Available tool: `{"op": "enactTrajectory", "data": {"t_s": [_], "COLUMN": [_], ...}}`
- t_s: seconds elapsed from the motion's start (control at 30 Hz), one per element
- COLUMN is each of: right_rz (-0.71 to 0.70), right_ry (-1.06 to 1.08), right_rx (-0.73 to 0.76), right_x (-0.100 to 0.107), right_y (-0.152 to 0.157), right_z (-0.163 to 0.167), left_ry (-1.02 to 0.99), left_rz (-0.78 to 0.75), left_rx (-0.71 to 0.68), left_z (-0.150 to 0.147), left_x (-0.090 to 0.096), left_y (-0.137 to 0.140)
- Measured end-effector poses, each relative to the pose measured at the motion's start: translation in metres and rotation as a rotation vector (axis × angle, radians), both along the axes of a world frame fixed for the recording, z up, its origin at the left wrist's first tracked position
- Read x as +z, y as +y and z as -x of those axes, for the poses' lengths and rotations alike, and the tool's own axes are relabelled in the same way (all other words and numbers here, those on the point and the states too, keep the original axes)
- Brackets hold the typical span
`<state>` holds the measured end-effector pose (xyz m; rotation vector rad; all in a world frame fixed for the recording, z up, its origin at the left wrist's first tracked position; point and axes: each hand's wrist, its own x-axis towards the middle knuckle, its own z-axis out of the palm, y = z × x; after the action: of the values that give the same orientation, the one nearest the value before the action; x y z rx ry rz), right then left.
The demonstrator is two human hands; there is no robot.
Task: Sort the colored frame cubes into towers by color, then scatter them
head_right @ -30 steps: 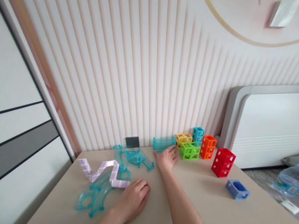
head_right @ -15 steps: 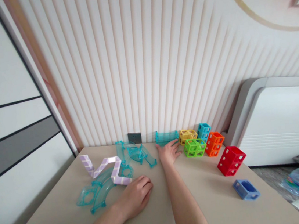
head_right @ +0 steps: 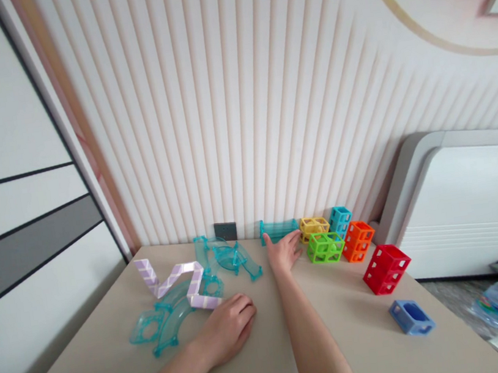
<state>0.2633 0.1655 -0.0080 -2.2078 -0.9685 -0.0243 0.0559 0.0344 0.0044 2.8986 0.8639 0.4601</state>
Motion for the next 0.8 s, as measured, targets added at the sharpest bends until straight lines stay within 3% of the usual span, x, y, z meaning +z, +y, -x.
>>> {"op": "enactTrajectory", "data": {"t_s": [0.27, 0.37, 0.53, 0.7, 0.8], "right_rz": [-0.059, -0.095, -0.12, -0.132, -0.067], "right_ry": [0.0, -0.035, -0.128, -0.317, -0.351], "right_rx": [0.026, 0.101, 0.386, 0.862, 0.967], "right_x": [-0.001, -0.001, -0.007, -0.006, -0.003], "right_y": [-0.005, -0.017, -0.063, -0.109, -0.118], "right_z": [0.0, 0.003, 0.01, 0.015, 0.017], "left_ry": [-0.006, -0.01, -0.01, -0.023, -0.041], "left_rz": [-0.02, -0.036, -0.071, -0.107, -0.114], "left_rx": [0.008, 0.014, 0.009, 0.024, 0.068], "left_z": [0.0, 0.0, -0.001, 0.0, 0.003], "left_x": [0.004, 0.003, 0.0, 0.005, 0.009], "left_y": [-0.001, -0.001, -0.002, -0.008, -0.012]}}
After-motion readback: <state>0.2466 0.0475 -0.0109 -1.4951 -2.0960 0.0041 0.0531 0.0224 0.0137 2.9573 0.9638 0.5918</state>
